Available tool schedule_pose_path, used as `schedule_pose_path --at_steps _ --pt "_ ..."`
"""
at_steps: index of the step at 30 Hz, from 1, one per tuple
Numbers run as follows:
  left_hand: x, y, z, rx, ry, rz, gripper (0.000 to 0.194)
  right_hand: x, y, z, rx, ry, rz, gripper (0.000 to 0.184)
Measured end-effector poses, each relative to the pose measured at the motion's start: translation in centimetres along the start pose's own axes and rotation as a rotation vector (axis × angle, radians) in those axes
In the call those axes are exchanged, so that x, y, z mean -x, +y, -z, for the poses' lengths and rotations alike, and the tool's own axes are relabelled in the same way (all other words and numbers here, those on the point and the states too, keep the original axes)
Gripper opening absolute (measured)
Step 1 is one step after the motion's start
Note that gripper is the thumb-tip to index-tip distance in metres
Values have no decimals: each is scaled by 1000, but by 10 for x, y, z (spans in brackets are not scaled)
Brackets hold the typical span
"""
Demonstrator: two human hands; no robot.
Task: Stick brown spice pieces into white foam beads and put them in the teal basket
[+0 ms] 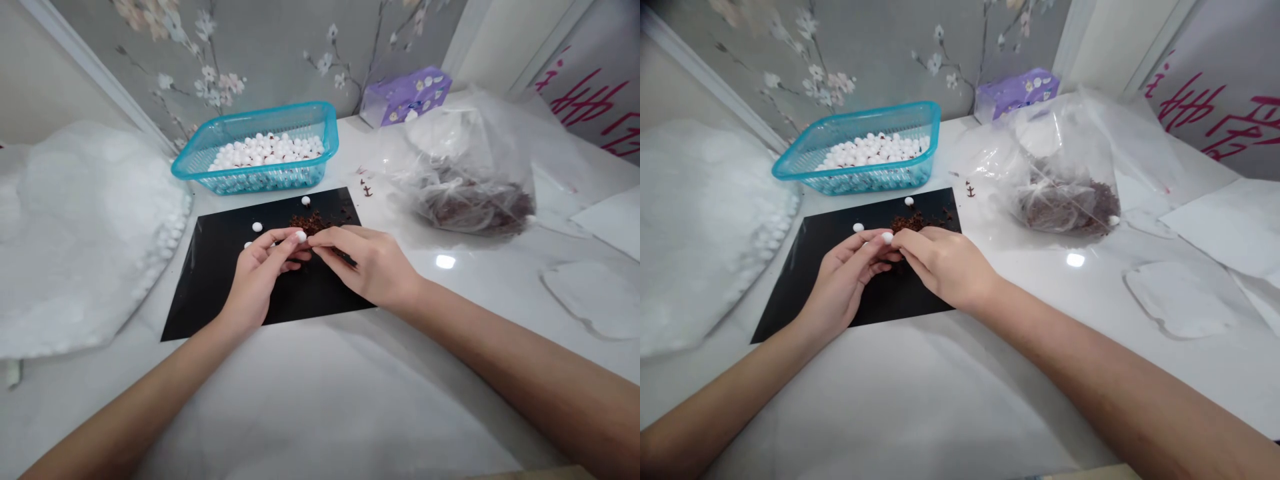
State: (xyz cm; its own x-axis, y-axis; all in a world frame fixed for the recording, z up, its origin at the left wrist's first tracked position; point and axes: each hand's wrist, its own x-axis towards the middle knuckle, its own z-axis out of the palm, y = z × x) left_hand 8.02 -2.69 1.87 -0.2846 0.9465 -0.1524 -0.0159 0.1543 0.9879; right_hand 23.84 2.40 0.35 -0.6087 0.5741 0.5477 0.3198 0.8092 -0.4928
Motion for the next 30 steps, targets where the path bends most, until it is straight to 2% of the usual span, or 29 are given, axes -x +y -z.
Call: schedule_pose_path --at_steps 4,9,14,23,26,30 --pt "1 1 0 0 -11 2 22 -1 -2 0 -64 57 -49 17" --pt "0 2 0 -13 -25 -16 17 -3 -1 -2 -270 167 -113 15" --pt "0 2 0 -26 -23 -19 17 -4 0 -3 -280 137 -104 26" --pt "-2 -1 1 20 18 -28 16 -4 -1 0 -263 103 -1 26" --pt "-1 1 1 42 15 -23 14 -4 -2 0 -289 96 -36 23" --pt "-1 1 1 34 21 -18 16 -4 -3 -4 -369 137 -174 16"
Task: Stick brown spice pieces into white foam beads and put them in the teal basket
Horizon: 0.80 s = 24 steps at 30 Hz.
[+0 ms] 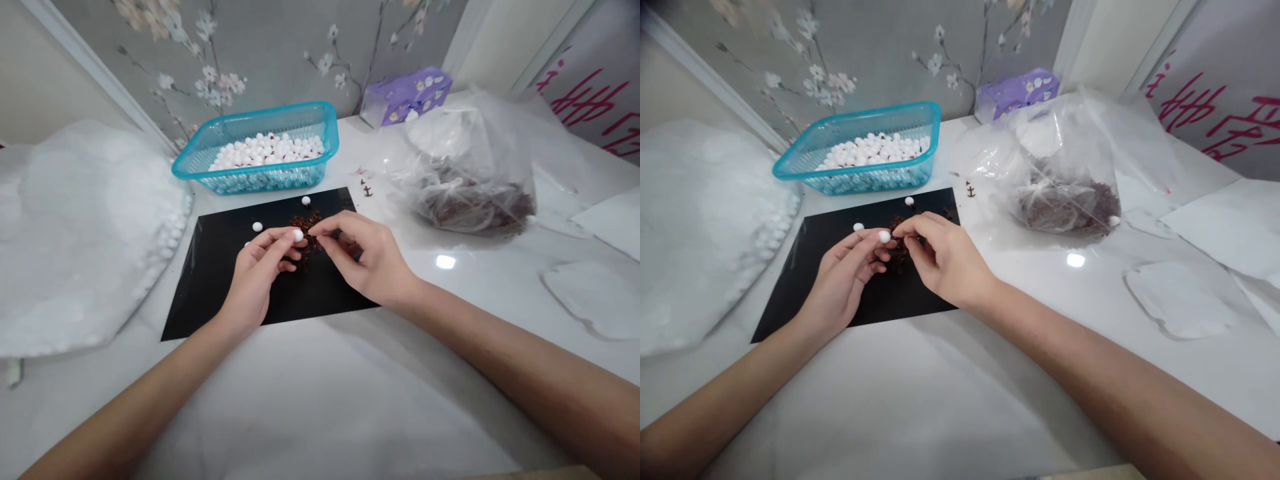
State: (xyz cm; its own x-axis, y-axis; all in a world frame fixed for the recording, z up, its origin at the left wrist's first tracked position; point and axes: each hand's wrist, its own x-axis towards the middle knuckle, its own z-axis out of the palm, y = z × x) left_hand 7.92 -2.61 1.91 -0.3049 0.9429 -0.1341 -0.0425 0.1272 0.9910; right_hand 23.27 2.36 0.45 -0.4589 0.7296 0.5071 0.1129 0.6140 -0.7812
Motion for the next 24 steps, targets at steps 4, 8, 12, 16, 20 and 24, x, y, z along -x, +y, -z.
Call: schedule_pose_path --at_steps 4,8,12,16,20,24 --pt "0 -2 1 -12 11 -6 19 -4 0 -1 -224 83 -297 18" --pt "1 -2 2 -13 -14 -13 19 -11 -3 5 -429 27 -643 11" --pt "2 0 1 -45 -29 -24 18 -13 -8 11 -489 -33 -705 10" --pt "3 1 1 -27 -60 -29 17 -13 -10 11 -434 -35 -721 15" --pt "4 1 1 -24 -87 -26 20 -12 -7 9 -425 -38 -693 24" --pt "5 0 1 -41 -106 -28 17 -11 -4 9 -404 -60 -661 22"
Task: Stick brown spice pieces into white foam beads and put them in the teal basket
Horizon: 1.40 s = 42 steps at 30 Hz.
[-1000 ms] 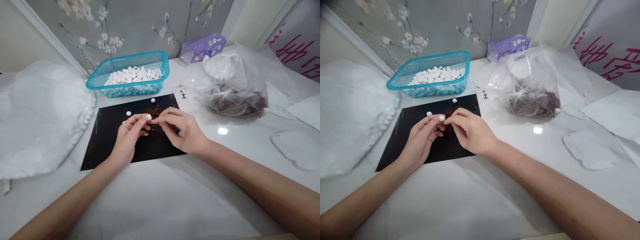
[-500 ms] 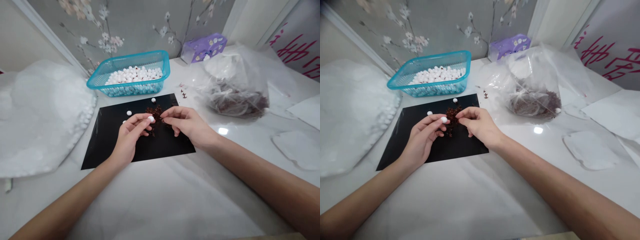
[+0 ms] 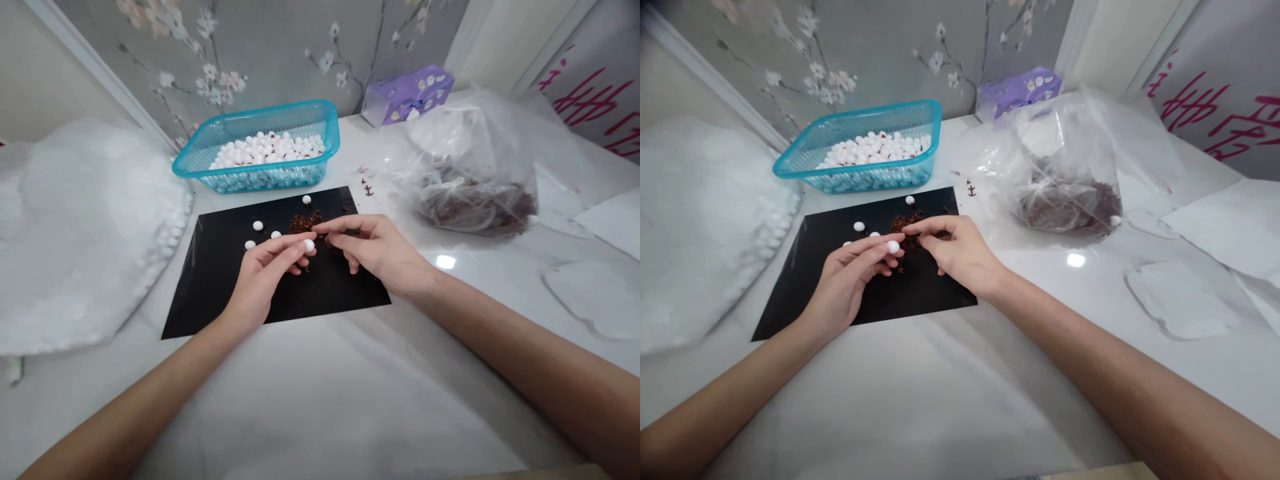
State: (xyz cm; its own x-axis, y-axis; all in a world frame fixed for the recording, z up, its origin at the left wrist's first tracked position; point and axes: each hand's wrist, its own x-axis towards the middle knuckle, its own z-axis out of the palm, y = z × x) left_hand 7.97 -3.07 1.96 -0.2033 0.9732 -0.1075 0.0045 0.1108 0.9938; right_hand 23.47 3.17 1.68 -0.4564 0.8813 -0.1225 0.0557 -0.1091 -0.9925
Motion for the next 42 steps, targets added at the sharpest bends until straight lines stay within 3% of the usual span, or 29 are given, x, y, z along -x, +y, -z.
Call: schedule_pose_path --at_steps 7,15,24,28,35,42 --pt "-1 -1 1 34 7 4 25 1 -2 -1 28 -21 7 17" --pt "0 0 0 -31 -37 -10 13 -1 0 0 29 8 8 16" --pt "-1 -1 1 -12 -3 -6 15 -1 1 1 -69 7 66 12" --pt "-1 0 0 2 13 -2 14 0 2 1 -185 -27 114 16" --pt "0 2 -1 9 -1 4 12 4 -2 -3 -191 -46 148 27" --pt "0 2 0 -14 2 0 14 3 0 -3 -179 -64 173 23"
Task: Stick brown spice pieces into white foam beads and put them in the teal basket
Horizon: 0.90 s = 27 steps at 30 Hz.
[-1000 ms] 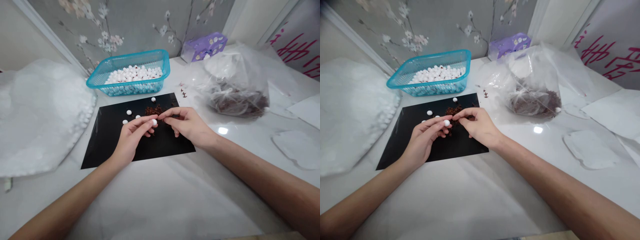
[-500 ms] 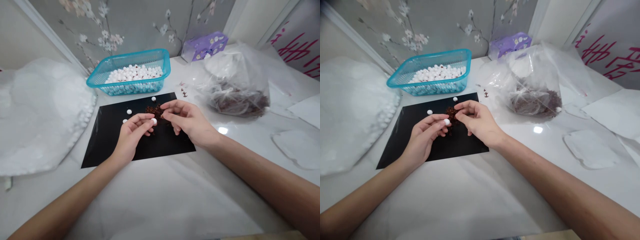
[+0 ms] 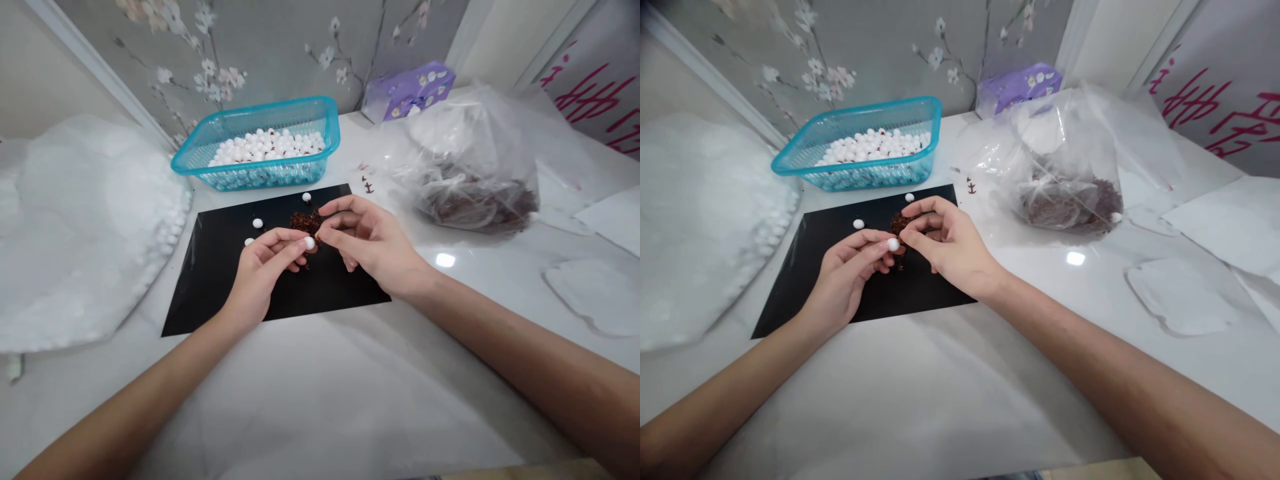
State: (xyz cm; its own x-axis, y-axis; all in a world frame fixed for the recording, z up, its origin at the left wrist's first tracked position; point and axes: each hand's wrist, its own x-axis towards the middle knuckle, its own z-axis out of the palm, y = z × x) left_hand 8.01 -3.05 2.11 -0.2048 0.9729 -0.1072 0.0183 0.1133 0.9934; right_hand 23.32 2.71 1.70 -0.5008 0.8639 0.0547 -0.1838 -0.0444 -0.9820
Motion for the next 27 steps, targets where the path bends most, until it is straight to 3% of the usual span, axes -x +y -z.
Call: schedule_pose_path --at_steps 19,27 --pt "-1 -2 0 -41 30 -18 19 1 3 0 38 14 73 13" --pt "-1 -3 1 -47 33 -22 19 3 6 -5 12 83 67 13"
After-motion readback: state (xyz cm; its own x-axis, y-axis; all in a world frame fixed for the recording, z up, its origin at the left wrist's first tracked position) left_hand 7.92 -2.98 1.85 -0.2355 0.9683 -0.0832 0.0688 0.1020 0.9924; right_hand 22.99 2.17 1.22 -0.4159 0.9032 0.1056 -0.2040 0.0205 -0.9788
